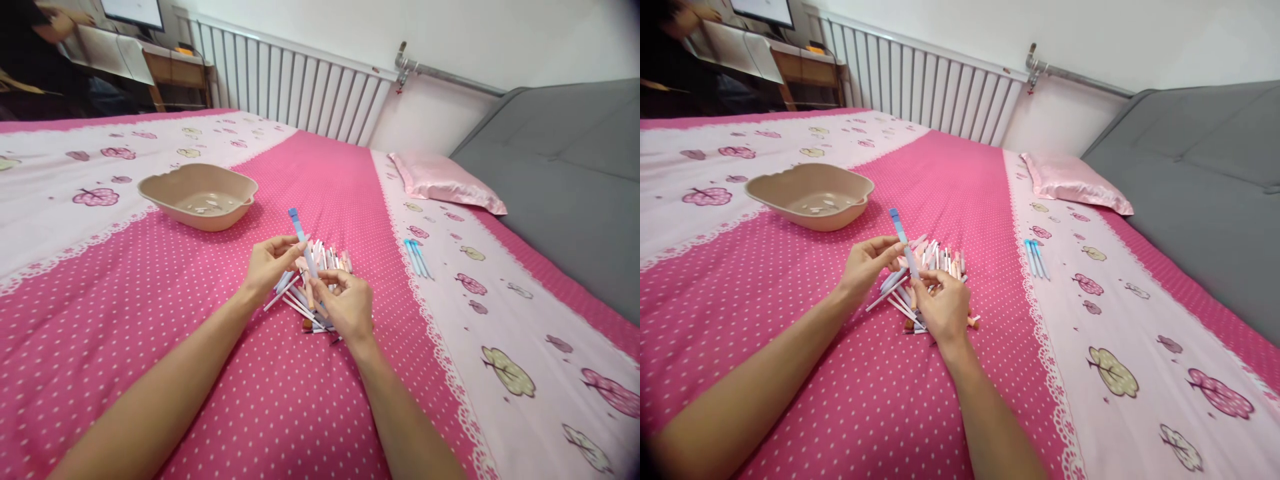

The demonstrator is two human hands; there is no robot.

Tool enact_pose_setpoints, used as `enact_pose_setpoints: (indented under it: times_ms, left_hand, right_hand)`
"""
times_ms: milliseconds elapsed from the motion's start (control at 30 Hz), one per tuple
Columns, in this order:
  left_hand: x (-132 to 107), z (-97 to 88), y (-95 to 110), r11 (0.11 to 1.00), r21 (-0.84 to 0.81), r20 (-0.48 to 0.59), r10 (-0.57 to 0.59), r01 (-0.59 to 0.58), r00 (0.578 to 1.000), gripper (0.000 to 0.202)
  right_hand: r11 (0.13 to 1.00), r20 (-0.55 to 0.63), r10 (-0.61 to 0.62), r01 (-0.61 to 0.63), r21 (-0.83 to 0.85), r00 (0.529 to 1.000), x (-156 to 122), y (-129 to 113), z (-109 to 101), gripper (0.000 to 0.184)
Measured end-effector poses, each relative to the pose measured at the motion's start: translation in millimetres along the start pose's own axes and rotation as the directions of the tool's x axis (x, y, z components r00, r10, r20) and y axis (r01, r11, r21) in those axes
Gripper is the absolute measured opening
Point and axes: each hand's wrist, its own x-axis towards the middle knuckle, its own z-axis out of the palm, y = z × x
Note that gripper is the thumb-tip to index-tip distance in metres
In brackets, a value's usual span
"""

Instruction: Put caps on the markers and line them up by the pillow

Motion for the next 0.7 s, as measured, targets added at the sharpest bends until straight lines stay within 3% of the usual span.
enact_pose_setpoints:
  times_ms: [433,567,700]
  left_hand:
    - [6.3,-8.7,-20.1,0.911,0.349,0.016,0.23,-0.22,0.973,0.041]
    - [8.8,-11.9,-22.2,0.893,0.395,0.01,0.233,-0.217,0.973,0.041]
    - [10.9,-14.1,-23.6,0.879,0.428,0.01,0.23,-0.212,0.973,0.04]
  right_hand:
    - [0.997,-0.297,-0.054,0.036,-0.067,0.953,22.4,32.4,-23.0,0.03]
    - [0.995,-0.4,-0.028,-0.011,-0.095,0.916,35.9,46.8,-46.9,0.031]
    - [0.956,-0.482,0.022,-0.159,-0.245,0.876,54.3,64.3,-86.0,0.031]
